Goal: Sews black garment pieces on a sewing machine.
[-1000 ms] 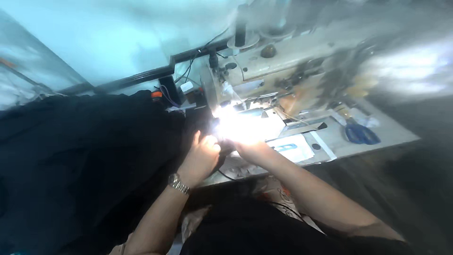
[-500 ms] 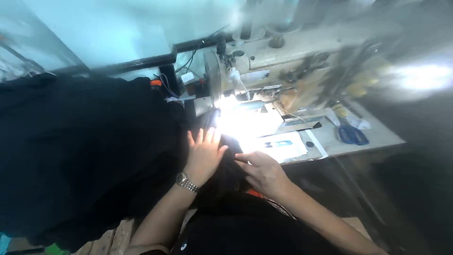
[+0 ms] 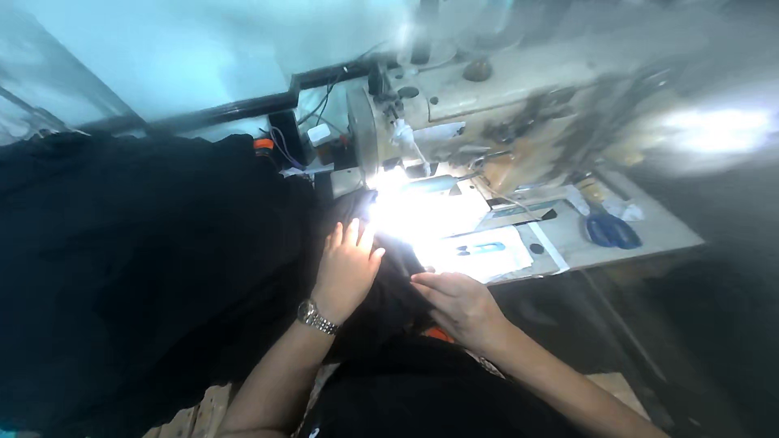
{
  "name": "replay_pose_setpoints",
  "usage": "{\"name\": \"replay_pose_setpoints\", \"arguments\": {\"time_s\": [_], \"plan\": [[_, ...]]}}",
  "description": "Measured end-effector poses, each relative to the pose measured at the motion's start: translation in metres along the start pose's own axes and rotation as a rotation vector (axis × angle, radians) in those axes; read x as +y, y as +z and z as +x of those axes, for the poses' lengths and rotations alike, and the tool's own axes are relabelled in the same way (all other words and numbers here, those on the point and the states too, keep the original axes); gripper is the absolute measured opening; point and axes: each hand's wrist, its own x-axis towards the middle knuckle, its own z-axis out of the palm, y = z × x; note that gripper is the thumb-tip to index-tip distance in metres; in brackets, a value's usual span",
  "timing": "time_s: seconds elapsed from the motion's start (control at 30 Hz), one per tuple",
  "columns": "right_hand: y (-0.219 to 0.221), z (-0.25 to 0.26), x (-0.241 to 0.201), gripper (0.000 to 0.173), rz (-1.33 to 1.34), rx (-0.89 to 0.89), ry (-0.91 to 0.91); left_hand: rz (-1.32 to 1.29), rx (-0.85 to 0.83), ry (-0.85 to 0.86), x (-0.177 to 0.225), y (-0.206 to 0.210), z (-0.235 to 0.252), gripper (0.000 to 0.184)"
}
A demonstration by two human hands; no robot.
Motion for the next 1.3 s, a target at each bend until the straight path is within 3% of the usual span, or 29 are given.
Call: {"name": "replay_pose_setpoints", "arguments": {"time_s": [0.2,0.37,0.43,0.6,0.73,0.83,0.9,0.97,1.03,1.1,1.2,1.3], "plan": [[0.006,0.043,0.014,0.024,0.007,-0.083,0.028,-0.140,0.046,-0.001,-0.023,0.007,0.042,0.042],[0.021,0.071,0.035,0.023,-0.033,-0.123,0.107,-0.235,0.138,0.097,-0.047,0.013,0.082,0.029],[0.030,0.079,0.044,0.020,-0.045,-0.112,0.135,-0.278,0.182,0.148,-0.058,0.017,0.098,0.020],[0.046,0.088,0.051,0.020,-0.004,-0.015,0.200,-0.282,0.282,0.262,-0.084,0.025,0.110,0.017],[0.041,0.090,0.049,0.019,0.026,0.005,0.188,-0.314,0.173,0.357,-0.075,-0.002,0.081,0.035],[0.031,0.095,0.047,0.022,0.080,-0.242,0.397,-0.344,0.098,0.435,-0.049,-0.044,0.034,0.048],[0.023,0.102,0.046,0.027,0.095,-0.415,0.521,-0.608,-0.067,0.606,-0.017,-0.080,-0.008,0.043],[0.018,0.100,0.041,0.030,0.061,-0.456,0.501,-0.792,-0.221,0.819,0.009,-0.091,-0.033,0.026],[0.022,0.081,0.036,0.026,0.055,-0.276,0.310,-0.760,-0.268,0.869,0.017,-0.082,-0.042,0.013],[0.020,0.059,0.025,0.024,0.086,-0.191,0.147,-0.760,-0.233,0.815,0.016,-0.069,-0.048,0.026],[-0.002,0.025,-0.006,0.020,0.228,-0.208,0.129,-0.715,-0.012,0.634,0.017,-0.039,-0.059,0.064],[-0.009,0.005,-0.013,0.021,0.242,-0.171,0.093,-0.417,0.201,0.428,0.006,0.017,-0.050,0.077]]}}
